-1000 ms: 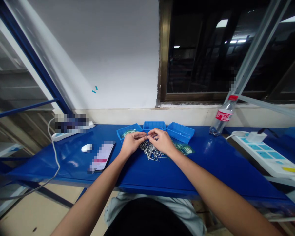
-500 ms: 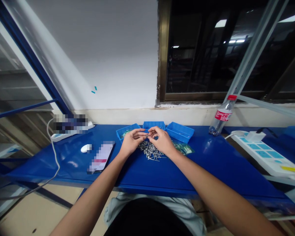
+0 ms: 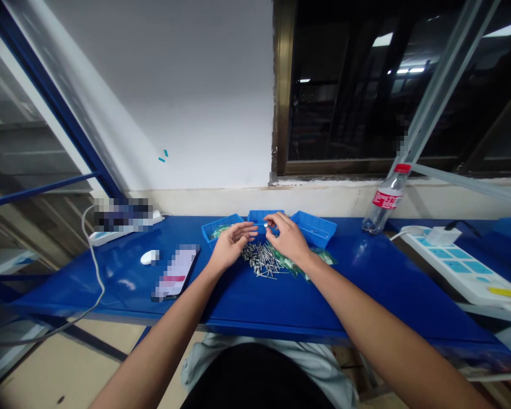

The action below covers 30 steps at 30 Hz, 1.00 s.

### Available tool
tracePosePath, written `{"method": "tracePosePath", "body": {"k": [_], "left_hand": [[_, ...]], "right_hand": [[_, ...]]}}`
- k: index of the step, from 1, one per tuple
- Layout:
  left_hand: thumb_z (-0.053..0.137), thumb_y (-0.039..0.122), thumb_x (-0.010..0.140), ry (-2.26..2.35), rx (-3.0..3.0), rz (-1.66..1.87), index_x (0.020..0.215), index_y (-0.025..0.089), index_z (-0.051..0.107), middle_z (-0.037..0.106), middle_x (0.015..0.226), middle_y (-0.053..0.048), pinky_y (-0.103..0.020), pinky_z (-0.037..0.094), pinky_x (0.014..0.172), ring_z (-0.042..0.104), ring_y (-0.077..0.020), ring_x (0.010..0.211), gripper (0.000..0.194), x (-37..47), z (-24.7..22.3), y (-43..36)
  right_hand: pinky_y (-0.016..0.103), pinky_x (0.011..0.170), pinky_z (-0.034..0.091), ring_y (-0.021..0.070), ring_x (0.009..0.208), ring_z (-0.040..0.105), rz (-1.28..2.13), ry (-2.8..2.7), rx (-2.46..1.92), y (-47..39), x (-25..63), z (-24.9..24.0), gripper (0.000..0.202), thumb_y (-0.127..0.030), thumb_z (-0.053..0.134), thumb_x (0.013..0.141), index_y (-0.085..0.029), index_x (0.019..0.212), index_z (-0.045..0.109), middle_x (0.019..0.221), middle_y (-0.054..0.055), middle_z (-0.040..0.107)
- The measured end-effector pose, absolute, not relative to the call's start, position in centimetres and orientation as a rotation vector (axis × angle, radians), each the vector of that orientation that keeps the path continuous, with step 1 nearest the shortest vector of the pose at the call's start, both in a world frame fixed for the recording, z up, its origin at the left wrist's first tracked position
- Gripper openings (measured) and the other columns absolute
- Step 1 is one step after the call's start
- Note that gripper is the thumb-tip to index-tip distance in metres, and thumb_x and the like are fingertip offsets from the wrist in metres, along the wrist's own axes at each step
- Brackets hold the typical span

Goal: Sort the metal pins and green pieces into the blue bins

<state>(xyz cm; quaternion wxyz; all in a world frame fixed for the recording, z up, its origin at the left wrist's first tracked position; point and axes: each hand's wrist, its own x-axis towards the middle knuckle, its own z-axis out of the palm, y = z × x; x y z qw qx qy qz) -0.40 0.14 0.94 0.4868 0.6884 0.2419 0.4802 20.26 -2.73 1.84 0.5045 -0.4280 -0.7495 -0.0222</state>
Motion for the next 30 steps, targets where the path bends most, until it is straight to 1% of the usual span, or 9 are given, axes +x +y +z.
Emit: {"method": "tracePosePath", "body": {"k": [5,8,13,17,22,24,26,28,30], "left_hand": [[0.053,0.01,0.086,0.766,1.687,1.294,0.122,0.013,0.064,0.075,0.109,-0.013,-0.034,0.059,0.082,0.072,-0.0195,0.095,0.038,-0.7,0.4,0.9],[0.052,0.011,0.086,0.813,1.672,1.342,0.122,0.014,0.064,0.075,0.107,-0.012,-0.031,0.058,0.079,0.072,-0.0184,0.093,0.038,-0.9,0.5,1.0],[0.053,0.013,0.086,0.852,1.651,1.373,0.121,0.014,0.064,0.075,0.105,-0.011,-0.03,0.057,0.077,0.071,-0.0181,0.091,0.036,-1.1,0.8,0.8],[0.053,0.014,0.087,0.862,1.669,1.365,0.122,0.014,0.064,0.076,0.106,-0.011,-0.031,0.057,0.078,0.071,-0.0185,0.091,0.037,-1.1,0.9,0.7],[0.051,0.014,0.088,0.887,1.702,1.368,0.123,0.014,0.064,0.076,0.106,-0.01,-0.034,0.057,0.086,0.072,-0.018,0.091,0.037,-1.2,0.9,0.7],[0.05,0.013,0.088,0.907,1.725,1.369,0.123,0.015,0.064,0.076,0.106,-0.01,-0.034,0.057,0.087,0.072,-0.0181,0.091,0.037,-1.2,0.9,0.6],[0.05,0.012,0.087,0.929,1.757,1.362,0.122,0.015,0.065,0.076,0.105,-0.009,-0.034,0.057,0.086,0.073,-0.0184,0.09,0.038,-1.3,1.0,0.5],[0.05,0.011,0.087,0.944,1.779,1.357,0.121,0.016,0.066,0.076,0.104,-0.009,-0.033,0.057,0.084,0.073,-0.0187,0.09,0.038,-1.3,1.1,0.4],[0.051,0.01,0.086,0.952,1.795,1.357,0.119,0.016,0.067,0.076,0.103,-0.008,-0.033,0.057,0.083,0.072,-0.0192,0.089,0.038,-1.2,1.3,0.2]], "right_hand": [[0.042,0.088,0.052,0.0269,0.093,0.063,-0.208,-1.699,-1.178,-0.1,22.5,1.5,0.017,-0.019,0.057,0.091,-0.021,0.102,0.07,0.097,0.009,0.07],[0.045,0.091,0.051,0.0299,0.1,0.063,-0.25,-1.764,-1.246,0.9,23.3,1.1,0.021,-0.019,0.056,0.093,-0.021,0.105,0.074,0.099,0.01,0.074],[0.046,0.092,0.052,0.0289,0.101,0.064,-0.184,-1.94,-1.236,0.6,23.0,0.6,0.027,-0.016,0.058,0.093,-0.024,0.11,0.077,0.103,0.008,0.077],[0.046,0.091,0.052,0.0279,0.1,0.064,-0.074,-2.129,-1.161,-0.5,21.5,0.3,0.022,-0.021,0.061,0.094,-0.026,0.106,0.078,0.101,0.006,0.077],[0.047,0.096,0.05,0.0278,0.102,0.061,-0.151,-2.216,-1.148,-1.1,20.6,0.3,0.021,-0.023,0.058,0.097,-0.024,0.11,0.075,0.103,0.007,0.075],[0.047,0.096,0.049,0.0295,0.107,0.058,-0.263,-2.133,-1.22,-0.8,21.2,0.4,0.024,-0.021,0.058,0.096,-0.023,0.115,0.074,0.108,0.009,0.073],[0.051,0.095,0.048,0.0338,0.114,0.052,-0.395,-2.029,-1.341,-0.4,22.2,0.4,0.025,-0.021,0.063,0.093,-0.022,0.115,0.074,0.116,0.012,0.069],[0.055,0.094,0.046,0.0388,0.12,0.046,-0.49,-1.962,-1.452,0.0,23.2,0.2,0.021,-0.023,0.07,0.088,-0.023,0.108,0.077,0.123,0.015,0.065],[0.057,0.093,0.044,0.0405,0.123,0.042,-0.523,-1.957,-1.484,0.1,23.8,0.0,0.012,-0.024,0.074,0.086,-0.024,0.097,0.078,0.124,0.014,0.063]]}}
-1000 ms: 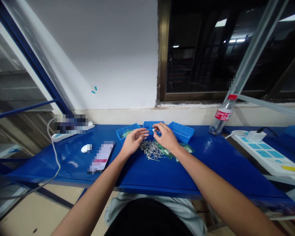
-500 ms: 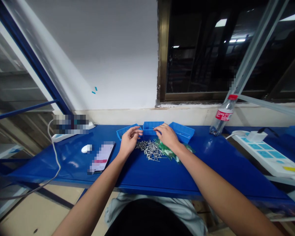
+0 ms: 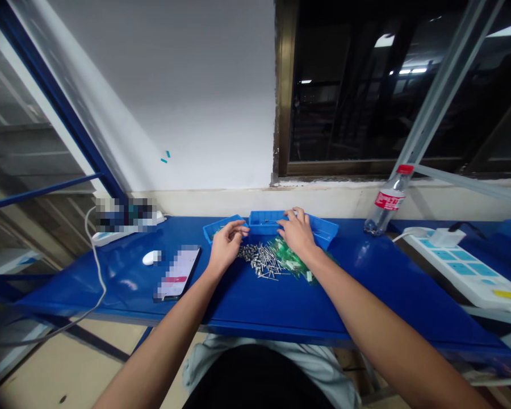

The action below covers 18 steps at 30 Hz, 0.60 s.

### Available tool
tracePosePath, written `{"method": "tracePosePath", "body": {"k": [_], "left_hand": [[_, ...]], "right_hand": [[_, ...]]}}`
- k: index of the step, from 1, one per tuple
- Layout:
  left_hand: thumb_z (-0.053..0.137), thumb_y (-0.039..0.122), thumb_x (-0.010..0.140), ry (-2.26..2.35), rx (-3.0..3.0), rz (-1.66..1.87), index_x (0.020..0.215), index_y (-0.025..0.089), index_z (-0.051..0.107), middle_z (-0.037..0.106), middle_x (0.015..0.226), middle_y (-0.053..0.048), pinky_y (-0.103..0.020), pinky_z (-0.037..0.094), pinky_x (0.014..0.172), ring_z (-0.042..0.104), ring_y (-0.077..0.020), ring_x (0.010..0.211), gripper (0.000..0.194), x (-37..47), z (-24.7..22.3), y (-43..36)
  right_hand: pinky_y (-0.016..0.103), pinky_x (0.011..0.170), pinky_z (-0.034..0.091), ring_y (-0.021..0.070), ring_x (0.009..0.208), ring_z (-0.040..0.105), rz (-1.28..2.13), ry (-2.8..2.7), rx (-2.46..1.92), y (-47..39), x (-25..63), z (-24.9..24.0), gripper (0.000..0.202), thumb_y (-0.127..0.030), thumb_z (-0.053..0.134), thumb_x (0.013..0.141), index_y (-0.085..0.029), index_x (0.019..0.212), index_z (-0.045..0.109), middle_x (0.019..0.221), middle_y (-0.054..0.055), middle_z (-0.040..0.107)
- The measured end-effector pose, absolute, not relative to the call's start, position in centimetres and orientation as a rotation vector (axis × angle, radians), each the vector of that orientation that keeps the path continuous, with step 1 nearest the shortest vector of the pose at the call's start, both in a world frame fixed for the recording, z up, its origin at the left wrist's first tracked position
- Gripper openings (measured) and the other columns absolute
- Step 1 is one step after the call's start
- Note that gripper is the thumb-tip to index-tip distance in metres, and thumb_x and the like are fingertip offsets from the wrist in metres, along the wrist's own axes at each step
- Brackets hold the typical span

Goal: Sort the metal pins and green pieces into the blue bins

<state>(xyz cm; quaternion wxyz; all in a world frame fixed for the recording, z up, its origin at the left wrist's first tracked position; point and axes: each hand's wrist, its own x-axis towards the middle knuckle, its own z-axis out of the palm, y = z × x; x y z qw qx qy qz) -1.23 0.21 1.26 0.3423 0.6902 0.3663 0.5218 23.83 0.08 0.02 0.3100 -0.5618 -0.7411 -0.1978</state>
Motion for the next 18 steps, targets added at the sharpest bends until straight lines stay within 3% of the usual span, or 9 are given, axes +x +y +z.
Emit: {"method": "tracePosePath", "body": {"k": [3,7,11,16,18], "left_hand": [[0.051,0.01,0.086,0.974,1.828,1.357,0.119,0.017,0.068,0.076,0.103,-0.009,-0.034,0.058,0.083,0.072,-0.0204,0.09,0.037,-1.2,1.6,-0.1],[0.054,0.011,0.087,0.985,1.914,1.396,0.114,0.019,0.071,0.074,0.108,-0.009,-0.034,0.058,0.083,0.07,-0.0219,0.094,0.033,-1.3,1.9,-0.4],[0.065,0.026,0.089,0.973,1.894,1.452,0.11,0.021,0.071,0.065,0.124,-0.011,-0.034,0.059,0.082,0.069,-0.0231,0.096,0.022,-1.4,1.6,-0.3],[0.072,0.043,0.089,0.847,1.521,1.398,0.145,0.025,0.044,0.045,0.153,-0.015,-0.038,0.062,0.087,0.066,-0.0271,0.116,0.066,-0.7,0.8,0.4],[0.067,0.044,0.092,0.732,1.4,1.347,0.153,0.028,0.033,0.043,0.156,-0.014,-0.04,0.063,0.09,0.064,-0.0274,0.121,0.072,-0.4,0.6,0.7]], "right_hand": [[0.056,0.093,0.044,0.0383,0.121,0.043,-0.528,-1.974,-1.428,-0.3,24.1,0.1,0.006,-0.025,0.073,0.087,-0.025,0.09,0.078,0.12,0.012,0.063],[0.058,0.092,0.044,0.0375,0.119,0.045,-0.549,-1.893,-1.337,-1.1,23.8,1.0,0.014,-0.022,0.067,0.09,-0.027,0.097,0.078,0.118,0.012,0.061],[0.059,0.093,0.045,0.037,0.119,0.047,-0.535,-1.864,-1.281,-1.7,23.5,1.7,0.019,-0.021,0.064,0.091,-0.029,0.101,0.078,0.118,0.011,0.06],[0.059,0.101,0.046,0.0343,0.121,0.05,-0.453,-1.892,-1.143,-2.5,23.1,2.2,0.02,-0.02,0.064,0.092,-0.03,0.103,0.076,0.12,0.009,0.062],[0.058,0.102,0.047,0.0337,0.122,0.05,-0.422,-1.919,-1.101,-2.8,22.8,2.3,0.021,-0.02,0.063,0.093,-0.03,0.105,0.076,0.121,0.008,0.063]]}}
